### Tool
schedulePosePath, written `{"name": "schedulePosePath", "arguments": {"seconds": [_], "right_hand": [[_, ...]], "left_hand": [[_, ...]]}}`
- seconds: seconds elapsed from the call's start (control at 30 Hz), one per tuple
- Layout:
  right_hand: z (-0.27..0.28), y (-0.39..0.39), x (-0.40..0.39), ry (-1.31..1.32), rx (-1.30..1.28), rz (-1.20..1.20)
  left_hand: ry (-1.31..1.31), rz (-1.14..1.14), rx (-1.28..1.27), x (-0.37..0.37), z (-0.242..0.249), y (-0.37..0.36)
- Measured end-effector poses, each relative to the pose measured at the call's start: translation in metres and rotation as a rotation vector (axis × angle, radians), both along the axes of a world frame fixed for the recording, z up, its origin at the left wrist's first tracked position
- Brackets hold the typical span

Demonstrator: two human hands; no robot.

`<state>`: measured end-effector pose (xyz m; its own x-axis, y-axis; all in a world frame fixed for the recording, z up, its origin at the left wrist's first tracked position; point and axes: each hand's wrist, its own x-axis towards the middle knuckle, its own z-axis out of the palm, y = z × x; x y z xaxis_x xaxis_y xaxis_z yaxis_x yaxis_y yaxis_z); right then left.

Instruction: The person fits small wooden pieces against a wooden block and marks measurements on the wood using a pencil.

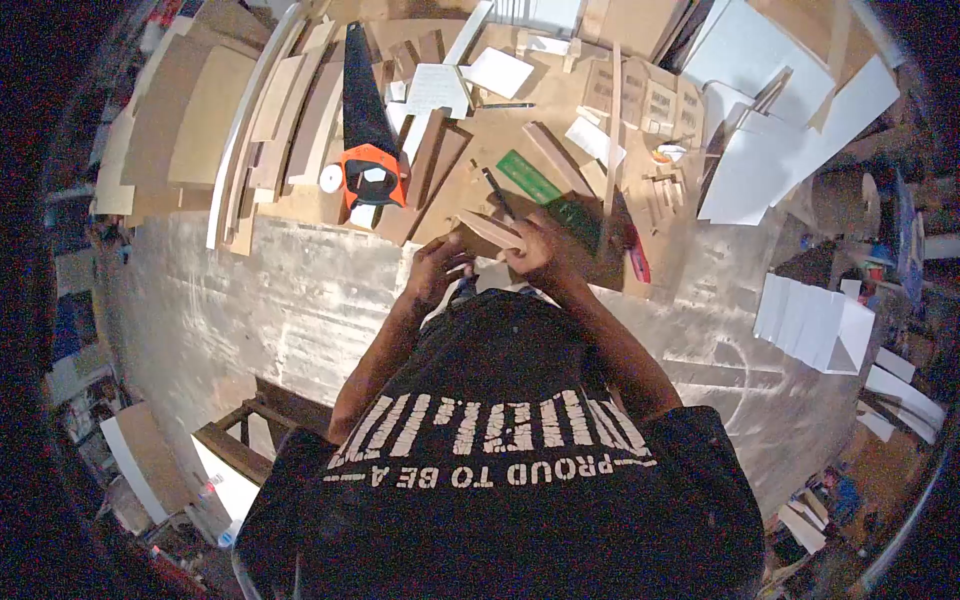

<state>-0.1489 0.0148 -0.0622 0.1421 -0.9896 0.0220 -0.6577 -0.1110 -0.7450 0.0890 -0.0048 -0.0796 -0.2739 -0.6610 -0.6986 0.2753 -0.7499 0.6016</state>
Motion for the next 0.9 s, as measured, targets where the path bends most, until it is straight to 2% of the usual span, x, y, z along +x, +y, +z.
{"name": "schedulePosePath", "arguments": {"seconds": [0.17,0.23,0.33,0.43,0.57,0.67,0.77,0.9], "right_hand": [[0.036,0.008,-0.003,0.091,0.068,-0.006],[0.031,0.013,-0.006,0.092,0.08,-0.008],[0.028,0.018,-0.016,-0.046,0.054,0.011],[0.02,0.029,-0.024,-0.33,0.21,-0.127],[0.009,0.031,-0.043,-0.534,0.388,-0.122],[0.0,0.033,-0.051,-0.621,0.55,-0.155],[0.004,0.038,-0.052,-0.731,0.485,-0.174],[0.007,0.039,-0.059,-0.719,0.513,-0.119]], "left_hand": [[0.126,0.208,-0.018,-0.048,0.01,-0.003],[0.11,0.168,-0.058,-0.054,0.008,-0.005],[0.054,0.166,-0.112,-0.06,0.01,-0.006],[-0.066,0.14,-0.179,-0.066,0.028,-0.005],[-0.046,0.035,-0.303,-0.074,0.023,-0.008],[-0.059,-0.013,-0.309,-0.081,0.029,-0.008],[-0.087,-0.004,-0.324,-0.089,0.028,-0.008],[-0.131,-0.003,-0.355,-0.096,0.028,-0.007]]}}
